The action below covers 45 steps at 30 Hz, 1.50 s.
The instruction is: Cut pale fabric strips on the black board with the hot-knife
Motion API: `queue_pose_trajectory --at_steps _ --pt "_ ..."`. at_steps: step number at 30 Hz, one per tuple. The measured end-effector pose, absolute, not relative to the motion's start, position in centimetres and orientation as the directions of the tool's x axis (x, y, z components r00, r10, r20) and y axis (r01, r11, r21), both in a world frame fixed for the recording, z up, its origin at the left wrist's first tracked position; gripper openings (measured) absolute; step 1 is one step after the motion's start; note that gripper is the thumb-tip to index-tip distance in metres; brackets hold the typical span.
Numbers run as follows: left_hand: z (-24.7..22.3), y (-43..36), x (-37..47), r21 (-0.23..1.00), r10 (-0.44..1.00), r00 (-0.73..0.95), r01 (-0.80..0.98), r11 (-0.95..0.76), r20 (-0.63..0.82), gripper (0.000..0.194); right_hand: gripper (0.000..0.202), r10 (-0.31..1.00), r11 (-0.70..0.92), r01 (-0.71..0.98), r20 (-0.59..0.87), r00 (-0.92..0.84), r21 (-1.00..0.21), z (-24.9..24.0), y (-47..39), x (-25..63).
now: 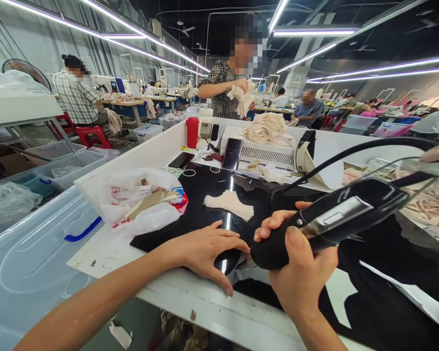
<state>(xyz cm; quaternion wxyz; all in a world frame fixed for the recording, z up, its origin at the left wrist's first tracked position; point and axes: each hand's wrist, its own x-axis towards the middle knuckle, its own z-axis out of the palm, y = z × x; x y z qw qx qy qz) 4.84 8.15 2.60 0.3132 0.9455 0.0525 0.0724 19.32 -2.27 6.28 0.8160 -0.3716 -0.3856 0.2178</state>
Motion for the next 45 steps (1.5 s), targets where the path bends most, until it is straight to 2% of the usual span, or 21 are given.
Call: queue_pose_trajectory --at_steps 20,23,30,33,36,41,43,45 --pt "2.0 8.2 4.8 0.618 0.153 0.980 0.042 -0.785 0.128 0.092 0.032 0.694 0.601 -0.081 0.468 0.547 -0.795 5.9 -2.8 17.8" --pt "1.9 8.1 4.7 0.614 0.151 0.974 0.017 -0.789 0.166 0.083 0.035 0.693 0.600 -0.094 0.457 0.558 -0.795 6.2 -2.7 18.2" --pt "2.3 8.4 4.1 0.595 0.132 0.960 -0.043 -0.802 0.247 0.024 0.041 0.624 0.596 -0.038 0.433 0.650 -0.802 7.3 -2.8 20.3" --pt "2.5 9.0 3.7 0.558 0.136 0.964 -0.015 -0.830 0.229 0.009 0.043 0.572 0.611 0.009 0.449 0.686 -0.792 7.7 -2.6 21.4" --pt "2.7 9.7 3.2 0.491 0.161 0.961 0.030 -0.871 0.226 0.009 0.042 0.513 0.636 0.072 0.490 0.705 -0.769 7.8 -2.3 22.4" --pt "2.9 10.2 3.0 0.328 0.276 0.902 0.164 -0.930 0.331 0.032 0.041 0.485 0.638 0.104 0.503 0.715 -0.763 7.6 -2.0 23.1" --pt "2.8 9.7 3.3 0.323 0.325 0.856 0.200 -0.925 0.402 0.034 0.042 0.491 0.644 0.096 0.507 0.709 -0.759 7.4 -2.0 22.9" --pt "2.7 8.9 3.8 0.375 0.362 0.827 0.201 -0.905 0.430 0.026 0.042 0.509 0.645 0.081 0.507 0.696 -0.760 7.3 -2.1 22.6"
